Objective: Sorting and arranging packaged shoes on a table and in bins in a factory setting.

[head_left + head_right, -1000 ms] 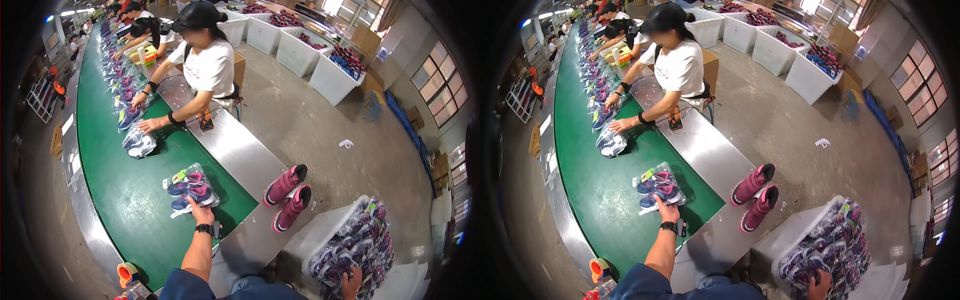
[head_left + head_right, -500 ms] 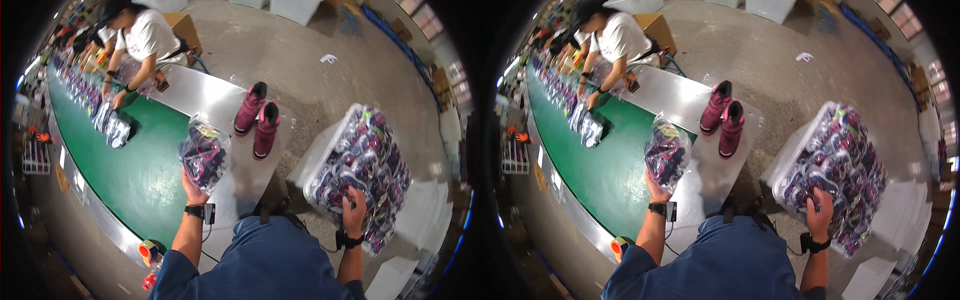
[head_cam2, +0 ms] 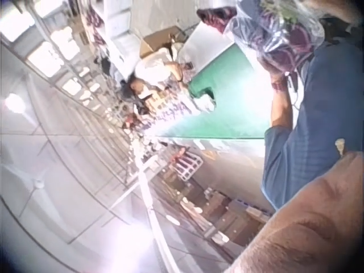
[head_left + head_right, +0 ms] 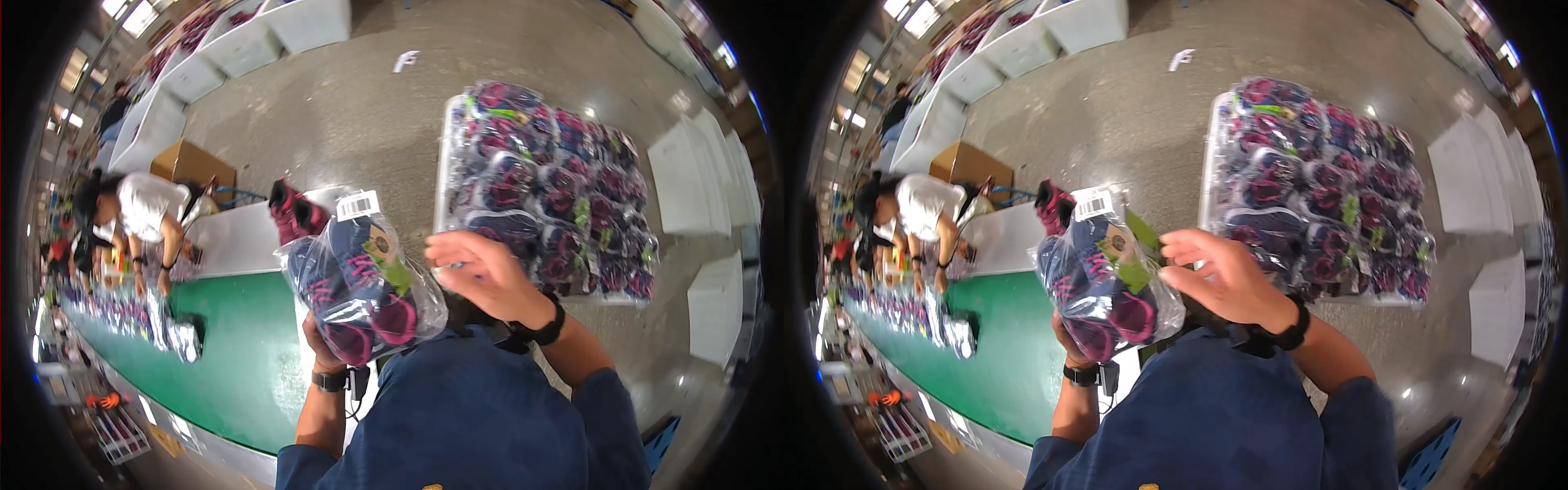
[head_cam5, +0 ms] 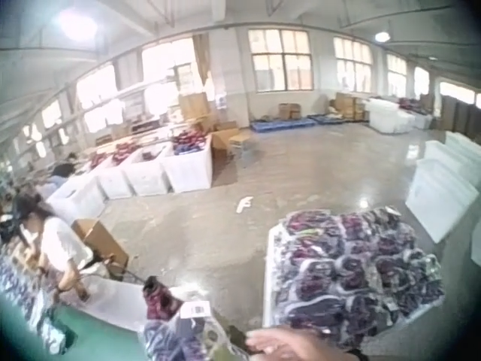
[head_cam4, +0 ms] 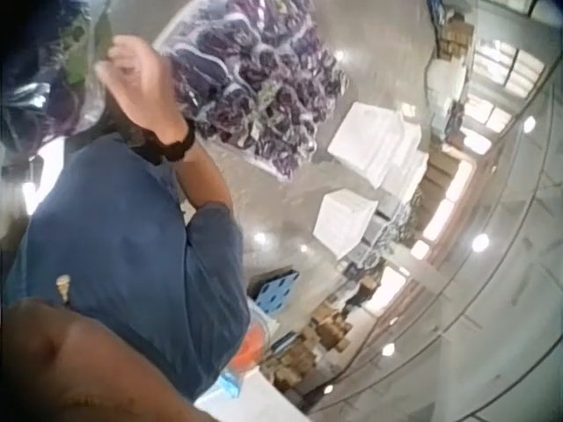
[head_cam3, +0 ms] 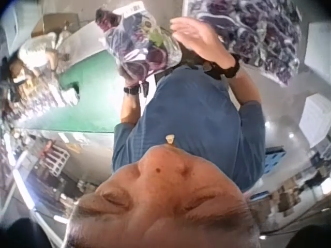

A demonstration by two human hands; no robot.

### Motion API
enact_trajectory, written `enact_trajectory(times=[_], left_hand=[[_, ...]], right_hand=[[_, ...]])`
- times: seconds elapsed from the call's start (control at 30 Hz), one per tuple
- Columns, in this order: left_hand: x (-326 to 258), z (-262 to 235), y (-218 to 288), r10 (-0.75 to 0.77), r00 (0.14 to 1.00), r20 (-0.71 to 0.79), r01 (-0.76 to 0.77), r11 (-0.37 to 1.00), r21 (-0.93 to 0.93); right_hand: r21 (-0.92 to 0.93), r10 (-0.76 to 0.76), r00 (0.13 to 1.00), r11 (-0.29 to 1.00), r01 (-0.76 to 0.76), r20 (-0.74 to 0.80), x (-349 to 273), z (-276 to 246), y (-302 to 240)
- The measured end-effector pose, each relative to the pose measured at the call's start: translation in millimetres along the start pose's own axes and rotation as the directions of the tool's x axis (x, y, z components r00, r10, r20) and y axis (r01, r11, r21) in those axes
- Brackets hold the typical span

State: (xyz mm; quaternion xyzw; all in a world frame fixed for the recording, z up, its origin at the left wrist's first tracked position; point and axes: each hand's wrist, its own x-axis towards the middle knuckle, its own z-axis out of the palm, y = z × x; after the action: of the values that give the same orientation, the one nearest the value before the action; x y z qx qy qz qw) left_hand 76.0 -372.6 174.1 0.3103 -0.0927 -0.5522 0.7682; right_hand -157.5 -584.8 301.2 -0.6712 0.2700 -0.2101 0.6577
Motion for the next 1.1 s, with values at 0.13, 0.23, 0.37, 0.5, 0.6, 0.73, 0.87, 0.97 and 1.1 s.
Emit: enact_trajectory(times=[0.13,0.23,0.37,0.5,0.6,0.73,0.87,0.97,1.1], left_hand=[[9,52,-32,-0.067,0.996,0.066,0.042,0.944,0.328],[16,105,-67,-0.084,0.996,0.038,0.076,0.981,0.18],[22,136,-104,-0.224,0.972,0.075,0.188,0.925,0.329],[41,185,-138,-0.232,0.971,0.055,0.203,0.926,0.318],[48,209,-167,-0.275,0.961,0.02,0.261,0.932,0.253],[57,226,-193,-0.293,0.956,0.034,0.277,0.932,0.234],[67,243,-209,-0.344,0.935,0.086,0.328,0.932,0.153],[72,254,-220,-0.334,0.941,-0.058,0.339,0.928,0.156],[75,273,-228,-0.603,0.798,-0.012,0.602,0.796,0.056]], right_hand=[[-0.171,-0.118,0.992,0.979,0.109,-0.046,-16,-34,21],[0.083,0.005,0.995,0.997,0.003,-0.1,-43,-79,28],[0.088,-0.01,0.99,0.996,0.022,-0.142,-77,-131,34],[0.193,-0.027,0.971,0.978,0.074,-0.239,-99,-177,41],[0.281,0.007,0.968,0.957,0.066,-0.251,-114,-208,44],[0.483,0.054,0.961,0.872,0.087,-0.271,-133,-243,44],[0.393,0.002,0.976,0.916,0.086,-0.218,-154,-274,56],[-0.618,-0.501,0.833,0.738,0.272,-0.232,-163,-298,49],[-0.775,-0.708,0.704,0.413,0.477,0.056,-165,-298,49]])
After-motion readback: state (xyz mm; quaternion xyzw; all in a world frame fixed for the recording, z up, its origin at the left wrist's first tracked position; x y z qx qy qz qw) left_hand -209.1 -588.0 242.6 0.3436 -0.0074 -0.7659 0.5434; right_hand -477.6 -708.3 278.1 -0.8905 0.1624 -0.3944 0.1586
